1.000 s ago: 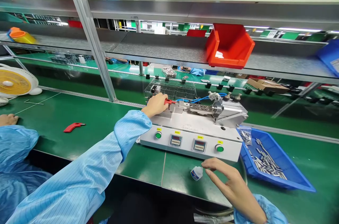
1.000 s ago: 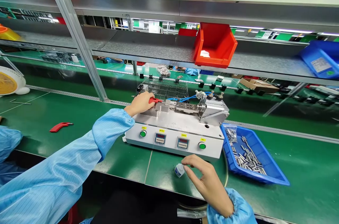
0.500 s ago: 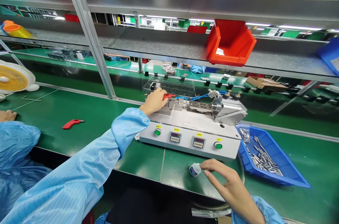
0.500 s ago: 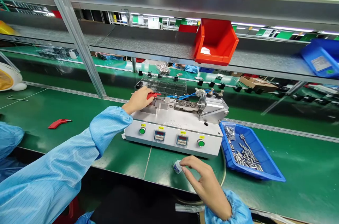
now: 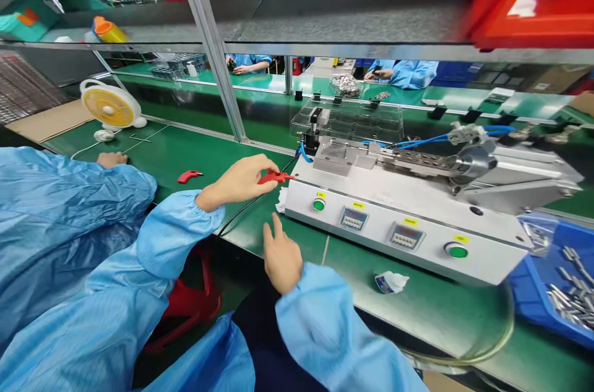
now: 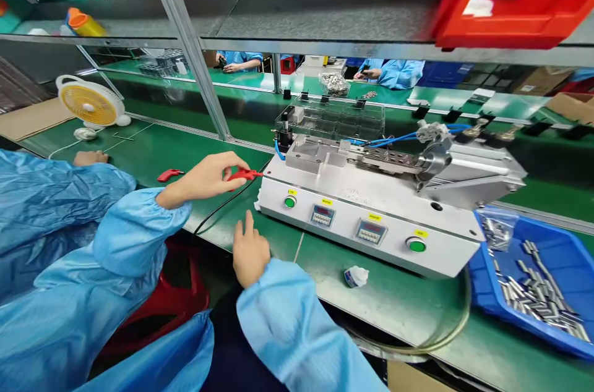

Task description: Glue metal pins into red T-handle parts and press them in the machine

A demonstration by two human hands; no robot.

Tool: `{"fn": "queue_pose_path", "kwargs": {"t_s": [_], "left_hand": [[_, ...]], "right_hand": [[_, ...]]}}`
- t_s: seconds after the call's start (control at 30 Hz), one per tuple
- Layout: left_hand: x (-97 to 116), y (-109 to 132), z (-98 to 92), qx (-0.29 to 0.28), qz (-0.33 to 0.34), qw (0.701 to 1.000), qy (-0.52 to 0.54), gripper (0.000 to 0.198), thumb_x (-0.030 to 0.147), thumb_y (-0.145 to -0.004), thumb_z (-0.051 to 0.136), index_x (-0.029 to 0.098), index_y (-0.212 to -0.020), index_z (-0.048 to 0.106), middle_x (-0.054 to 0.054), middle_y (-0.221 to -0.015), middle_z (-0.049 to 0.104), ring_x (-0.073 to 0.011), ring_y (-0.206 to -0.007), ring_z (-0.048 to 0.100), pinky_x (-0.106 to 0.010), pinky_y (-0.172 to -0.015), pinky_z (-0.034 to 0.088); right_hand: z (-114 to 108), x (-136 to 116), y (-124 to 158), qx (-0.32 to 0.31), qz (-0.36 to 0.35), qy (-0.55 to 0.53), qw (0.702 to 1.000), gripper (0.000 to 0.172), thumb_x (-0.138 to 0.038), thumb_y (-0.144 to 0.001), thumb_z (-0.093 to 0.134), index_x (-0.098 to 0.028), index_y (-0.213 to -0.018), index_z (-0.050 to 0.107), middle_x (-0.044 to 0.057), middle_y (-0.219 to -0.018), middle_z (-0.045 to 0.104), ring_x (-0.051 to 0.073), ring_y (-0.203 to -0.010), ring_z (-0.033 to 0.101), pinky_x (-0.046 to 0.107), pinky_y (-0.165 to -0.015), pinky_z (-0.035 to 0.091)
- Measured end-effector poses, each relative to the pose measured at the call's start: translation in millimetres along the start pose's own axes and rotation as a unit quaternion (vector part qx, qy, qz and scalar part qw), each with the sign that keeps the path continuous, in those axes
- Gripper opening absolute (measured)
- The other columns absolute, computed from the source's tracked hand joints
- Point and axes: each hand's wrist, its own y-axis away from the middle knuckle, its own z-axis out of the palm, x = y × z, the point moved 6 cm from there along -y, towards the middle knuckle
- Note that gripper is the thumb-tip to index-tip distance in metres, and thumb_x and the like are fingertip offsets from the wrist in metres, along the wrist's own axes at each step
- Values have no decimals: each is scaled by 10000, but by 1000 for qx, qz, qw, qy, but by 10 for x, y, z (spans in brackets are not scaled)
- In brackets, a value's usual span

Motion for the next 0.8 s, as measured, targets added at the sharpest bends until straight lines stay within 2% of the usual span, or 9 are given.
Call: {"fn": "queue_pose_path", "kwargs": {"t_s": [0.07, 0.13, 0.3, 0.4, 0.47, 0.53, 0.6, 0.67, 0.8], "left_hand": [[-155, 158, 1, -6, -20, 1000, -8, 270, 362, -894, 622, 207, -1072, 755, -37, -968, 711, -165, -701, 598, -310, -714, 485], [-277, 299, 13, -15, -32, 999, -14, 268, 371, -894, 624, 214, -1070, 751, -34, -960, 708, -164, -695, 599, -307, -705, 484], [-436, 546, 103, -45, -44, 998, -10, 239, 371, -893, 644, 223, -1053, 741, -37, -965, 707, -185, -769, 645, -304, -726, 497], [-433, 588, 163, -53, -44, 998, 3, 218, 369, -890, 655, 239, -1042, 739, -26, -950, 692, -185, -776, 652, -296, -709, 487], [-387, 574, 201, -55, -36, 998, 16, 217, 365, -894, 650, 239, -1047, 738, -22, -937, 681, -181, -766, 649, -295, -699, 477], [-321, 539, 239, -56, -25, 998, 27, 224, 356, -899, 640, 232, -1058, 735, -25, -934, 675, -185, -778, 652, -299, -703, 472], [-251, 496, 280, -60, -17, 997, 36, 235, 353, -897, 638, 224, -1069, 731, -31, -950, 676, -194, -806, 658, -305, -717, 476], [-190, 457, 317, -66, -13, 997, 44, 239, 354, -889, 647, 219, -1070, 728, -37, -969, 680, -203, -829, 663, -309, -728, 483], [-103, 433, 354, -77, -4, 995, 59, 225, 321, -879, 648, 219, -1064, 724, -43, -1006, 691, -201, -854, 667, -305, -758, 496]], "right_hand": [[61, -20, -323, -13, 63, 25, 998, 592, -14, -942, 437, -90, -1521, 540, 301, -1619, 474, 263, -1019, 784, 378, -795, 665], [109, 28, -523, -16, 107, 39, 993, 550, -10, -982, 383, -60, -1506, 540, 339, -1506, 562, 257, -1001, 786, 374, -779, 659], [240, 225, -539, -28, 69, 57, 996, 357, -47, -1018, 413, -116, -1208, 707, 209, -1160, 710, 239, -1023, 760, 320, -823, 610], [211, 380, -402, 5, 34, -110, 993, 192, -146, -995, 548, -189, -1020, 734, 110, -1030, 730, 205, -895, 724, 298, -779, 574], [135, 471, -322, 34, 26, -327, 944, 132, -283, -963, 634, -202, -933, 734, 53, -883, 721, 187, -776, 674, 293, -714, 554], [42, 549, -262, 62, 46, -514, 854, 231, -426, -902, 716, -196, -896, 732, 19, -778, 692, 170, -697, 624, 289, -664, 539], [-57, 594, -215, 93, 82, -612, 781, 325, -507, -829, 788, -191, -880, 729, 6, -753, 682, 154, -672, 601, 289, -660, 540], [-158, 603, -182, 124, 109, -642, 748, 354, -518, -781, 835, -191, -859, 724, 6, -759, 691, 145, -674, 600, 295, -681, 553], [-277, 597, -158, 173, 135, -646, 731, 384, -534, -743, 865, -192, -832, 714, 20, -783, 724, 149, -684, 623, 310, -686, 578]]}}
